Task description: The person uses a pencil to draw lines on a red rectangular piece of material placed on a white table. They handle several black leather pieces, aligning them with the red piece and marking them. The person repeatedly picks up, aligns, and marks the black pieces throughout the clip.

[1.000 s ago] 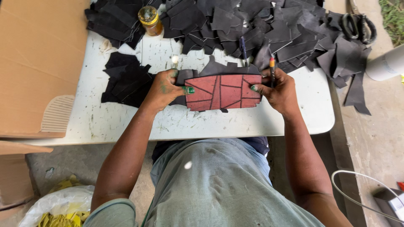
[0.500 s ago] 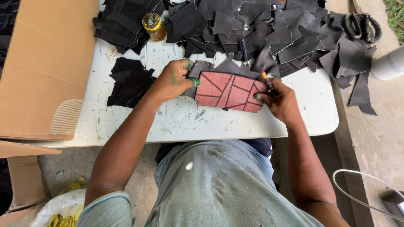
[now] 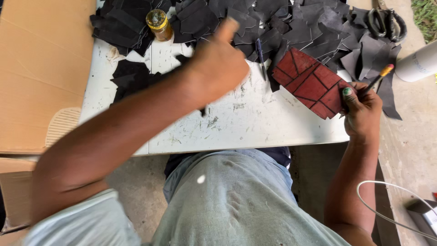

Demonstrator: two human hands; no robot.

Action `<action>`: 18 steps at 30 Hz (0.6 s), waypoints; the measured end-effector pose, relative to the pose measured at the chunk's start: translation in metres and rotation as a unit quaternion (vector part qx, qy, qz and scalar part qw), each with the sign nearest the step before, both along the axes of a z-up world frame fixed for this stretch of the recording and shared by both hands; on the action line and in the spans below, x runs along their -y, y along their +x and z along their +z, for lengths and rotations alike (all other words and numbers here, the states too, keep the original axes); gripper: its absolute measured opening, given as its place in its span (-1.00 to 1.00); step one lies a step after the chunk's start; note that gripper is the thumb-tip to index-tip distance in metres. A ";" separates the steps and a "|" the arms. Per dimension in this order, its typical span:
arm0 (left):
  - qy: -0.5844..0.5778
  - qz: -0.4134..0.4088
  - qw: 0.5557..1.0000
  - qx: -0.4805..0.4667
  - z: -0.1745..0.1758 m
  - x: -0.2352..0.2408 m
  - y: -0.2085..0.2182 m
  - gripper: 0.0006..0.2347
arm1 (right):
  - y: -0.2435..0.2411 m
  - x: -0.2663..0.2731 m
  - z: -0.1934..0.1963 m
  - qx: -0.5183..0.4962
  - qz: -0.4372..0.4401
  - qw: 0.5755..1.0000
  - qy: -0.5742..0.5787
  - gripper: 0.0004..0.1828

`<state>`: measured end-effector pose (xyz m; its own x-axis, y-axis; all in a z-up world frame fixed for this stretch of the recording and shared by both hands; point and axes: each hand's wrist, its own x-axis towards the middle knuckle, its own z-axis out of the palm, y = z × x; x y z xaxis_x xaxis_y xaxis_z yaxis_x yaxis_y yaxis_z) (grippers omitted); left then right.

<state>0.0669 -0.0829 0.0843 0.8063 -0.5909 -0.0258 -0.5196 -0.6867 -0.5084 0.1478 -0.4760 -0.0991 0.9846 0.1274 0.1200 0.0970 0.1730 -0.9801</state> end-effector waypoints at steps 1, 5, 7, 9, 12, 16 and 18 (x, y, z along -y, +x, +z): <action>0.008 -0.065 0.998 -0.010 -0.010 0.016 0.004 -0.85 | 0.000 0.000 -0.002 0.002 -0.007 1.000 -0.004 -0.93; -0.401 -0.072 0.913 -0.013 -0.048 0.003 0.010 -0.72 | 0.007 0.013 -0.005 0.030 -0.036 0.999 0.025 -0.92; -0.504 0.083 0.858 -0.058 -0.068 -0.049 -0.003 -0.64 | 0.004 0.025 -0.005 0.039 -0.026 0.997 0.061 -0.92; -0.481 0.264 0.828 -0.116 -0.093 -0.092 -0.023 -0.77 | 0.005 0.028 0.003 0.041 0.007 0.994 0.102 -0.94; -0.460 0.368 0.790 -0.169 -0.141 -0.114 -0.056 -0.81 | 0.006 -0.008 0.014 0.012 0.078 0.997 0.015 -0.93; -0.526 0.346 0.767 -0.123 -0.186 -0.113 -0.080 -0.61 | -0.001 -0.116 0.013 -0.005 0.213 0.960 -0.180 -0.87; -0.551 0.346 0.751 -0.114 -0.201 -0.112 -0.083 -0.64 | -0.009 -0.168 0.010 0.076 0.200 0.905 -0.367 -0.80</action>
<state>-0.0159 0.0287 -0.1167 0.9787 0.2047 -0.0124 0.1691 -0.7709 0.6141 0.1389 -0.3083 -0.0892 0.8215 0.5702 -0.0104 0.3147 -0.4684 -0.8256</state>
